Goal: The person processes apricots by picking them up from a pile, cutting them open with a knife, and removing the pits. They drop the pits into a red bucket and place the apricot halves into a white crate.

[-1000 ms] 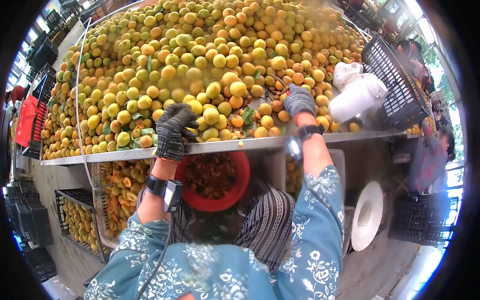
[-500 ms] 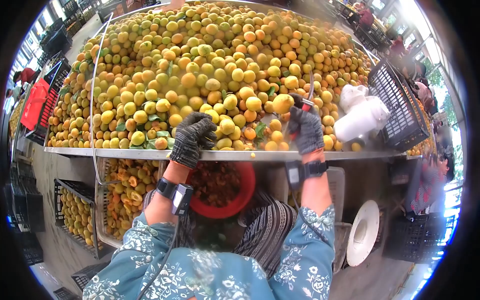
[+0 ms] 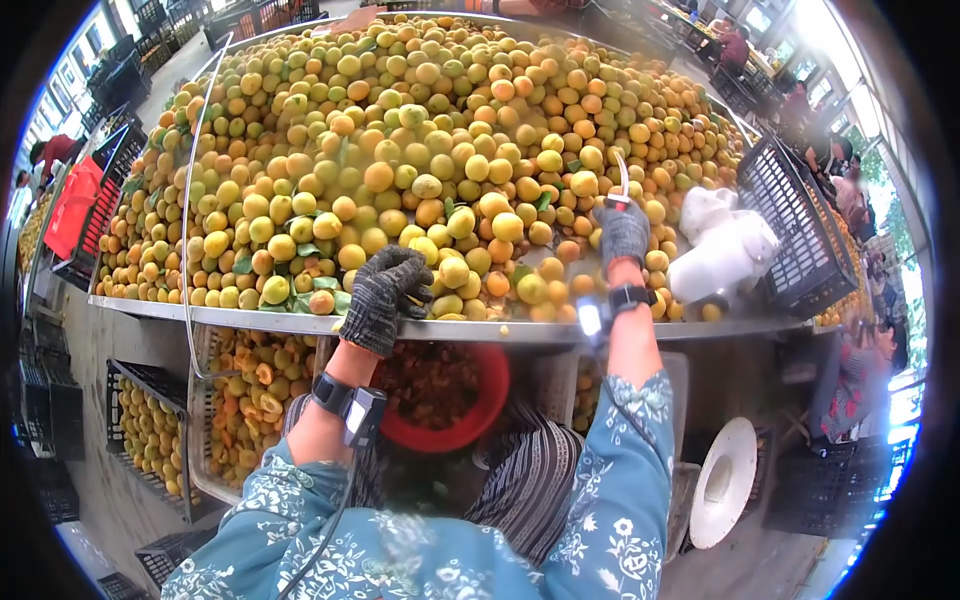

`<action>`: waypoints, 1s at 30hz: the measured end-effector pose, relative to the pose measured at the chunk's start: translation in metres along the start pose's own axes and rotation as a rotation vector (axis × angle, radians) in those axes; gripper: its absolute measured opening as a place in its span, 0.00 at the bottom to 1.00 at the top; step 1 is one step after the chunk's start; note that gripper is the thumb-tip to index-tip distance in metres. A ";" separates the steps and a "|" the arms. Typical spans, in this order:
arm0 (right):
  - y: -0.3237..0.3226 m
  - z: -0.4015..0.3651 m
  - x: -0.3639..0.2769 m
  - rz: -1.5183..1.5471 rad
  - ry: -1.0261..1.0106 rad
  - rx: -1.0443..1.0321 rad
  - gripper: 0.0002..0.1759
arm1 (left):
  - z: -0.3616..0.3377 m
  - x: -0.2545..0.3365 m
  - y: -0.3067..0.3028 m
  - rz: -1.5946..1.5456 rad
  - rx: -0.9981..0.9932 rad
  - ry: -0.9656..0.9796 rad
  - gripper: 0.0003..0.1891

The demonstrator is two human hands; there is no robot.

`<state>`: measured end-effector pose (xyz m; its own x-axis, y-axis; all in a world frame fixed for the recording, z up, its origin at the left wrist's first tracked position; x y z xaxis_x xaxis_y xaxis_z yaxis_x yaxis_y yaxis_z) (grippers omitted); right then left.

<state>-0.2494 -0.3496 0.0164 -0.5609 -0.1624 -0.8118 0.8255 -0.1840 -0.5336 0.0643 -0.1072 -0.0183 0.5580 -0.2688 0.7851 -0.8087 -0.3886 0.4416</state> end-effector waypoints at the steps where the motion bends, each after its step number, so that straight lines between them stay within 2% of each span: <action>1: 0.003 0.013 0.001 -0.024 -0.048 0.036 0.20 | -0.001 0.002 0.000 0.011 0.017 0.001 0.09; 2: 0.010 0.029 0.006 -0.217 -0.015 -0.030 0.20 | -0.002 0.004 0.001 0.022 0.036 0.003 0.09; 5: 0.019 0.028 -0.042 -0.407 -0.163 -0.040 0.24 | 0.001 0.002 0.003 0.037 0.041 0.012 0.09; 8: 0.051 0.053 -0.011 -0.501 -0.209 -0.059 0.25 | 0.000 0.002 0.004 0.086 0.052 0.034 0.09; 10: 0.052 0.046 -0.006 -0.161 -0.155 -0.012 0.22 | 0.000 0.003 0.007 0.120 0.043 0.052 0.09; 11: 0.056 0.033 -0.003 0.338 0.004 0.008 0.19 | 0.001 0.004 0.007 0.136 0.038 0.068 0.10; 12: 0.057 0.031 -0.003 0.479 0.004 0.014 0.15 | 0.002 0.004 0.006 0.133 0.041 0.067 0.10; 14: 0.075 0.015 -0.003 0.957 0.092 -0.153 0.16 | 0.003 0.005 0.005 0.095 0.026 0.070 0.10; 15: 0.070 0.000 -0.013 0.954 0.092 -0.154 0.16 | 0.007 0.004 0.004 0.066 0.011 0.068 0.10; 17: 0.068 -0.043 -0.074 1.257 0.054 -0.310 0.18 | 0.005 0.006 0.005 0.047 -0.010 0.040 0.10; 18: 0.063 -0.056 -0.085 1.255 0.051 -0.312 0.18 | 0.004 0.006 0.006 0.030 -0.027 0.014 0.10; 20: 0.072 -0.092 -0.117 1.467 0.150 -0.531 0.24 | 0.003 0.009 0.003 0.041 -0.035 0.034 0.11; 21: 0.069 -0.105 -0.131 1.465 0.147 -0.543 0.27 | 0.002 0.008 0.002 0.000 -0.044 0.018 0.11; 24: 0.077 -0.131 -0.148 1.576 0.158 -0.629 0.27 | -0.002 0.007 0.001 -0.048 -0.068 -0.004 0.12; 28: 0.092 -0.154 -0.145 1.470 0.162 -0.480 0.25 | -0.014 0.012 0.011 -0.072 -0.145 -0.013 0.13; 29: 0.098 -0.161 -0.145 1.531 0.146 -0.575 0.22 | -0.014 0.011 0.012 -0.060 -0.156 -0.003 0.13; 30: 0.097 -0.159 -0.132 1.425 0.182 -0.327 0.20 | -0.014 0.011 0.012 -0.049 -0.169 0.011 0.14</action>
Point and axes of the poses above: each hand's wrist, its own z-axis towards the middle knuckle, its own y-axis out of the palm, x = y × z, the point moved 9 cm from there along z, towards the middle knuckle, and after that the axes turned 13 degrees about -y, right-handed, at the moved point
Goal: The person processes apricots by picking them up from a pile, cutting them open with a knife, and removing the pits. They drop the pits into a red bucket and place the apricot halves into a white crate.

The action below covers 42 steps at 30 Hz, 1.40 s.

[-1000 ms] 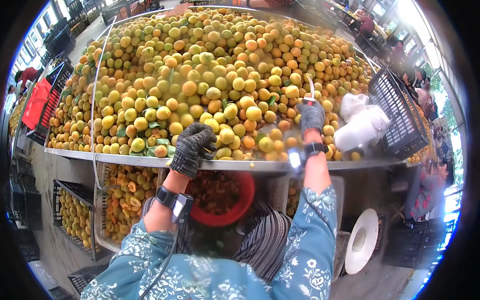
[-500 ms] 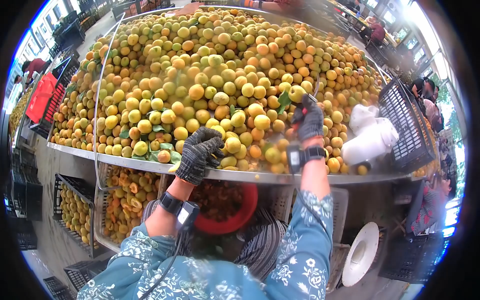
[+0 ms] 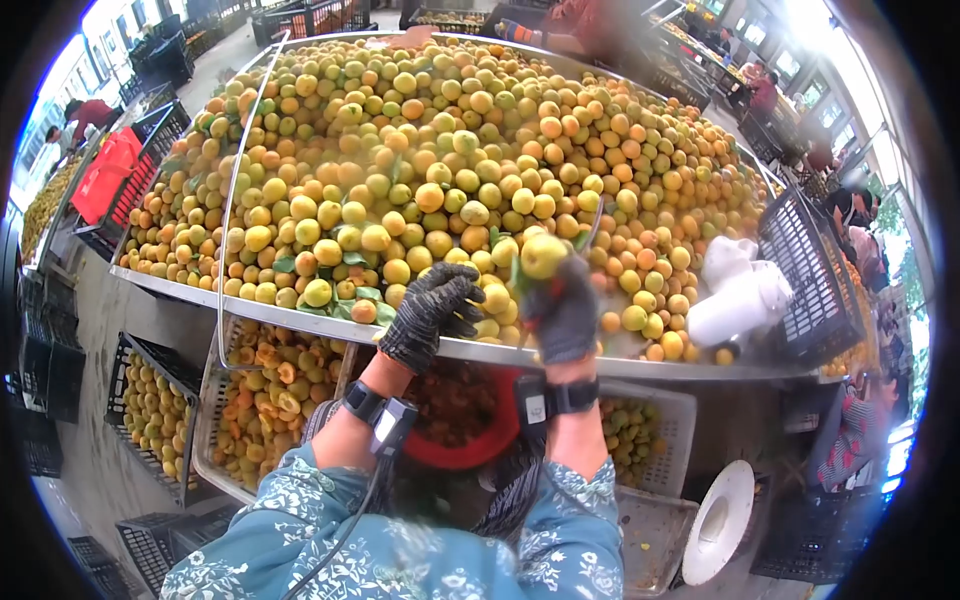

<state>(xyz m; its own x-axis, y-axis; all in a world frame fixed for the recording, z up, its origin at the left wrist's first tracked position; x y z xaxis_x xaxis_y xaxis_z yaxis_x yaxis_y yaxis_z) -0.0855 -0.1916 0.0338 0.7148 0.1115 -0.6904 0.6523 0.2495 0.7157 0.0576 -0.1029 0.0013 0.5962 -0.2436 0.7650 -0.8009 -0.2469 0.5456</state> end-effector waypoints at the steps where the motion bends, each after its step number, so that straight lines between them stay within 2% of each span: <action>1: -0.008 -0.001 0.004 -0.089 -0.006 -0.008 0.19 | -0.002 0.000 0.001 0.008 -0.015 0.011 0.15; 3: -0.032 0.001 0.017 -0.205 -0.041 0.003 0.20 | -0.002 -0.002 0.000 -0.006 -0.025 0.013 0.17; 5: -0.022 -0.005 0.010 -0.259 -0.069 0.039 0.23 | 0.000 -0.005 0.000 -0.002 -0.024 0.003 0.18; 6: -0.014 -0.005 0.006 -0.269 -0.099 -0.020 0.24 | 0.001 -0.006 0.000 -0.004 -0.030 0.008 0.18; 9: -0.015 0.001 -0.013 -0.553 -0.225 0.030 0.22 | 0.003 -0.009 0.001 0.012 -0.052 -0.025 0.18; 10: -0.019 0.000 -0.021 -0.750 -0.183 0.039 0.23 | 0.003 -0.010 0.002 0.024 -0.047 -0.034 0.18; 13: -0.044 0.009 -0.032 -0.810 -0.298 0.036 0.24 | 0.000 -0.009 0.005 0.081 -0.025 -0.029 0.17; 15: -0.063 0.007 -0.054 -1.235 -0.355 0.140 0.26 | -0.001 -0.005 0.001 0.025 -0.006 -0.009 0.16; 16: -0.072 0.010 -0.057 -1.291 -0.293 0.138 0.26 | -0.003 -0.004 -0.003 -0.035 0.015 0.005 0.16; 18: -0.083 0.006 -0.073 -1.576 -0.312 0.201 0.25 | -0.003 0.011 -0.018 -0.030 0.090 0.134 0.15; 20: -0.082 0.000 -0.081 -1.531 -0.350 0.184 0.22 | -0.003 0.026 -0.039 -0.214 0.106 0.227 0.12; 21: -0.077 0.000 -0.086 -1.435 -0.397 0.205 0.20 | -0.003 0.030 -0.055 -0.239 0.140 0.209 0.11; 22: -0.078 0.003 -0.087 -1.332 -0.450 0.232 0.19 | -0.003 0.030 -0.075 -0.307 0.242 0.179 0.09; 24: -0.091 0.011 -0.085 -1.141 -0.515 0.234 0.18 | -0.013 0.044 -0.099 -0.331 0.339 0.245 0.09; 26: -0.089 0.005 -0.076 -0.890 -0.357 0.333 0.17 | -0.017 0.046 -0.122 -0.384 0.417 0.244 0.09; 27: -0.088 0.004 -0.071 -0.806 -0.352 0.325 0.18 | -0.017 0.044 -0.132 -0.413 0.432 0.230 0.08; 28: -0.073 -0.001 -0.070 -0.769 -0.328 0.307 0.12 | -0.019 0.045 -0.135 -0.431 0.454 0.256 0.08; 32: -0.059 -0.002 -0.060 -0.709 -0.279 0.238 0.09 | -0.017 0.048 -0.136 -0.401 0.494 0.255 0.09; 34: -0.061 0.005 -0.041 -0.765 -0.181 0.148 0.10 | -0.019 0.051 -0.137 -0.368 0.536 0.253 0.09; 37: -0.064 0.012 -0.012 -0.940 -0.182 -0.015 0.10 | -0.016 0.055 -0.133 -0.299 0.547 0.266 0.08; 38: -0.054 0.009 -0.007 -0.994 -0.218 -0.060 0.10 | -0.016 0.061 -0.129 -0.205 0.571 0.311 0.08; 39: -0.054 0.005 0.001 -0.922 -0.134 -0.025 0.10 | -0.015 0.068 -0.124 -0.110 0.596 0.358 0.07; 41: -0.043 0.005 0.001 -0.925 -0.111 -0.048 0.10 | -0.007 0.078 -0.114 0.022 0.597 0.470 0.08; 42: -0.043 0.005 0.001 -0.912 -0.098 -0.038 0.10 | -0.006 0.089 -0.105 0.230 0.637 0.574 0.09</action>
Point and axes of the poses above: each hand's wrist, its own z-axis towards the middle knuckle, its own y-axis out of the palm, x = y × z, the point moved 9 cm from there along z, towards the middle knuckle, and after that the axes turned 13 degrees about -y, right-handed, at the moved point
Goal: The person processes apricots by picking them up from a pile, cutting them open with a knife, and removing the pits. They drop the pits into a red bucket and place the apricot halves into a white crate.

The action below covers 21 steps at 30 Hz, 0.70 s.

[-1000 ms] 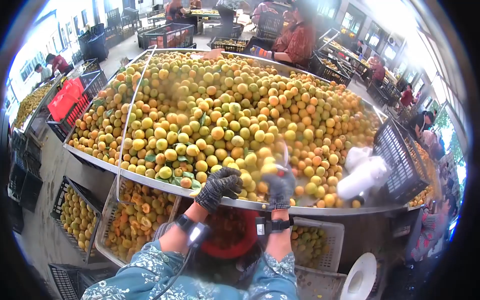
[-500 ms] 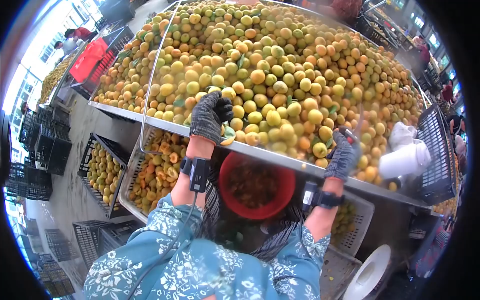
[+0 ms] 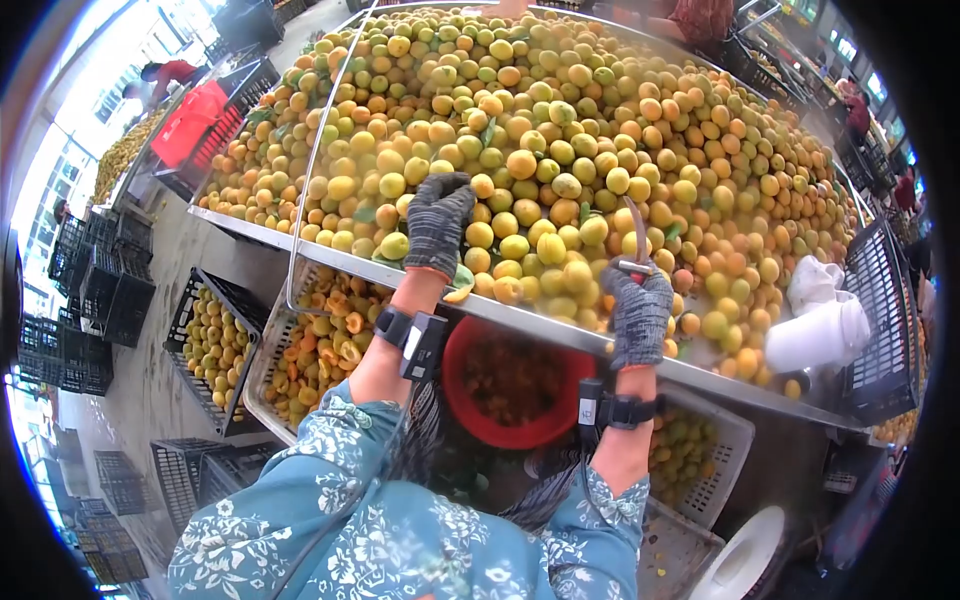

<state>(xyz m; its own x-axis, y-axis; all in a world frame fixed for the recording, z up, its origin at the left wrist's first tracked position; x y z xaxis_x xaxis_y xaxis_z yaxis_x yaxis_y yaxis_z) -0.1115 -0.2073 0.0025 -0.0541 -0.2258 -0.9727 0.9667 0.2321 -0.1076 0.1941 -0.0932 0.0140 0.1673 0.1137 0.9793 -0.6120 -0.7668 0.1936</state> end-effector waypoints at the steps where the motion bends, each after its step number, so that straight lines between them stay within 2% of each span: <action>1: 0.001 0.000 -0.002 0.005 -0.003 -0.001 0.10 | 0.004 0.001 0.009 0.107 -0.002 0.097 0.09; 2: 0.000 0.001 -0.003 0.009 -0.005 0.010 0.10 | 0.009 0.003 0.016 0.216 -0.002 0.193 0.10; 3: -0.001 0.001 -0.003 0.011 -0.006 0.020 0.10 | 0.017 0.007 0.027 0.512 0.020 0.200 0.15; 4: -0.001 0.003 0.000 0.015 -0.007 0.016 0.10 | 0.030 0.010 0.033 0.515 0.025 0.201 0.15; 6: -0.009 0.003 0.001 -0.054 -0.079 0.050 0.09 | 0.048 0.017 0.063 0.987 0.043 0.339 0.19; 8: -0.014 -0.002 -0.002 -0.079 0.012 0.042 0.09 | 0.058 0.024 0.080 1.246 -0.001 0.104 0.22; 10: -0.015 -0.002 -0.009 0.060 -0.036 0.047 0.10 | 0.070 0.019 0.093 1.325 -0.055 0.158 0.26; 12: -0.018 0.000 -0.011 0.024 -0.049 0.034 0.10 | 0.079 0.008 0.108 1.549 -0.065 0.162 0.28; 13: -0.019 -0.001 -0.011 0.038 -0.020 0.040 0.10 | 0.083 -0.005 0.111 1.553 -0.063 0.163 0.28; 15: -0.021 -0.001 -0.008 0.036 0.014 0.042 0.10 | 0.071 0.007 0.114 1.558 0.204 0.467 0.29; 16: -0.021 0.000 -0.009 0.039 0.014 0.044 0.10 | 0.070 0.014 0.115 1.560 0.204 0.470 0.29; 18: -0.024 0.001 -0.014 0.038 -0.004 0.056 0.10 | 0.077 0.005 0.102 1.351 -0.044 0.029 0.29; 19: -0.026 0.003 -0.013 0.043 -0.008 0.062 0.10 | 0.063 0.016 0.088 0.917 0.016 0.176 0.28; 20: -0.026 0.005 -0.013 0.044 -0.035 0.057 0.11 | 0.062 0.013 0.082 0.676 -0.055 0.150 0.28; 21: -0.025 0.006 -0.015 0.046 -0.062 0.049 0.11 | 0.051 0.012 0.083 0.335 -0.237 0.039 0.27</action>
Point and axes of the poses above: each hand's wrist, its own z-axis towards the middle knuckle, its own y-axis out of the palm, x = y × z, the point moved 9 cm from there along z, towards the middle knuckle, and after that the axes turned 13 degrees about -y, right-handed, at the moved point
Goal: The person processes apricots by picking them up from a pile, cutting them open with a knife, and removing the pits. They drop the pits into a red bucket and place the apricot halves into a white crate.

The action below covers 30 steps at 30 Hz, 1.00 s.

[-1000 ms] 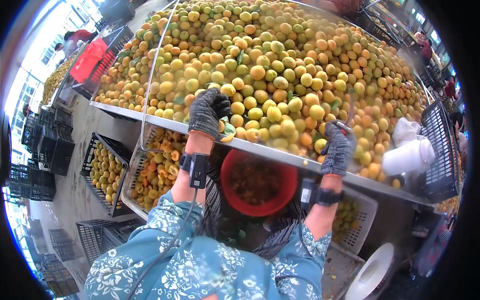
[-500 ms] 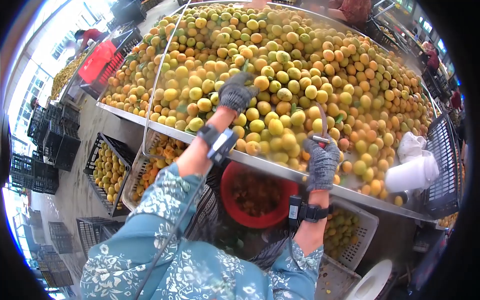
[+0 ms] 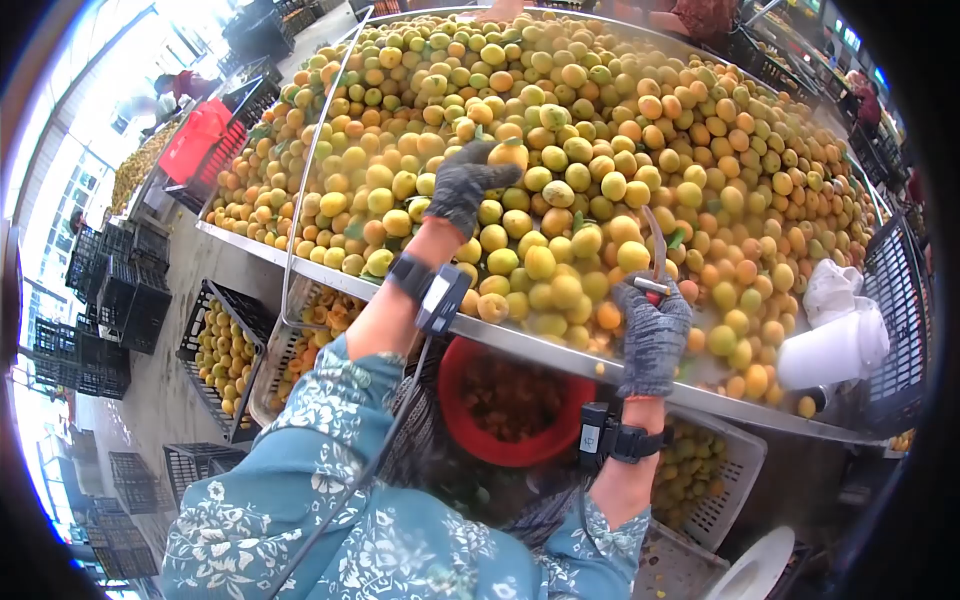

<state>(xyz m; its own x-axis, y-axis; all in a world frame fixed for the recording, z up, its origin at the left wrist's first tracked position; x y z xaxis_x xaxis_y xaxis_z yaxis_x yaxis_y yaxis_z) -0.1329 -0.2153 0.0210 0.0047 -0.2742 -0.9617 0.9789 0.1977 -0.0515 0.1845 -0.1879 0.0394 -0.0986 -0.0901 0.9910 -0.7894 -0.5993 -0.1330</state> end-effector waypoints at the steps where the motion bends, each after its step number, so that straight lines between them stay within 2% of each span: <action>1: 0.003 0.000 -0.003 0.007 0.000 -0.003 0.11 | -0.014 0.001 0.005 -0.355 -0.178 -0.042 0.25; 3: 0.006 0.001 -0.006 -0.039 0.053 0.009 0.10 | -0.043 0.000 0.008 -0.530 -0.374 0.025 0.23; 4: 0.010 0.000 -0.007 -0.059 0.063 -0.030 0.11 | -0.068 0.009 0.020 -0.902 -0.576 -0.166 0.15; 5: 0.013 -0.001 -0.006 -0.058 0.068 -0.034 0.11 | -0.081 0.017 0.015 -0.831 -0.474 -0.068 0.18; 7: 0.027 -0.002 0.000 -0.096 0.083 -0.159 0.12 | -0.107 0.045 0.004 0.071 -0.116 0.289 0.22; 8: 0.031 -0.002 0.002 -0.108 0.035 -0.179 0.13 | -0.100 0.012 0.018 -0.761 -0.484 -0.080 0.26; 11: 0.040 -0.012 -0.008 -0.116 0.120 -0.190 0.12 | -0.107 0.005 0.029 -0.874 -0.591 -0.201 0.29; 13: 0.043 -0.013 -0.011 -0.099 0.095 -0.180 0.10 | -0.109 0.008 0.033 -0.810 -0.575 -0.206 0.32; 15: 0.046 -0.020 -0.024 0.095 0.105 -0.104 0.11 | -0.111 0.019 0.028 -0.381 -0.385 -0.021 0.34; 17: 0.049 -0.023 -0.052 0.082 0.036 -0.093 0.16 | -0.115 0.015 0.036 -0.360 -0.365 -0.002 0.35; 19: 0.057 -0.023 -0.067 0.189 -0.117 -0.122 0.20 | -0.119 0.019 0.043 -0.270 -0.336 0.112 0.34; 20: 0.059 -0.025 -0.070 0.181 -0.116 -0.116 0.20 | -0.122 0.019 0.046 -0.270 -0.336 0.134 0.33; 22: 0.061 -0.027 -0.091 0.065 -0.307 -0.114 0.19 | -0.129 0.026 0.051 -0.213 -0.321 0.199 0.33; 24: 0.055 -0.026 -0.082 -0.006 -0.291 -0.096 0.16 | -0.135 0.034 0.053 -0.076 -0.268 0.334 0.32; 25: 0.052 -0.025 -0.074 -0.070 -0.276 -0.084 0.14 | -0.136 0.032 0.054 -0.080 -0.274 0.331 0.32; 26: 0.045 -0.018 -0.059 0.074 -0.301 -0.079 0.08 | -0.137 0.028 0.056 -0.075 -0.287 0.307 0.32; 27: 0.037 -0.014 -0.056 0.070 -0.301 -0.078 0.08 | -0.137 0.026 0.058 -0.068 -0.297 0.285 0.31; 29: 0.007 -0.008 -0.048 0.066 -0.251 0.111 0.07 | -0.138 0.025 0.057 -0.079 -0.305 0.253 0.30; 30: -0.006 -0.005 -0.040 -0.002 -0.151 0.142 0.09 | -0.138 0.024 0.057 -0.124 -0.332 0.225 0.32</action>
<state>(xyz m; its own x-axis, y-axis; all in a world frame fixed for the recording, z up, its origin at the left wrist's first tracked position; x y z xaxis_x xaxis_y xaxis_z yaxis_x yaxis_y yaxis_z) -0.1399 -0.2013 0.0582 0.0225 -0.4142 -0.9099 0.9979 0.0647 -0.0048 0.0534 -0.1140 0.0575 -0.0919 0.1648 0.9820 -0.9523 -0.3028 -0.0382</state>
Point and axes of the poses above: each hand's wrist, its own z-axis towards the middle knuckle, its own y-axis out of the palm, x = y × z, the point moved 9 cm from there along z, towards the middle knuckle, and after that the axes turned 13 degrees about -y, right-handed, at the moved point
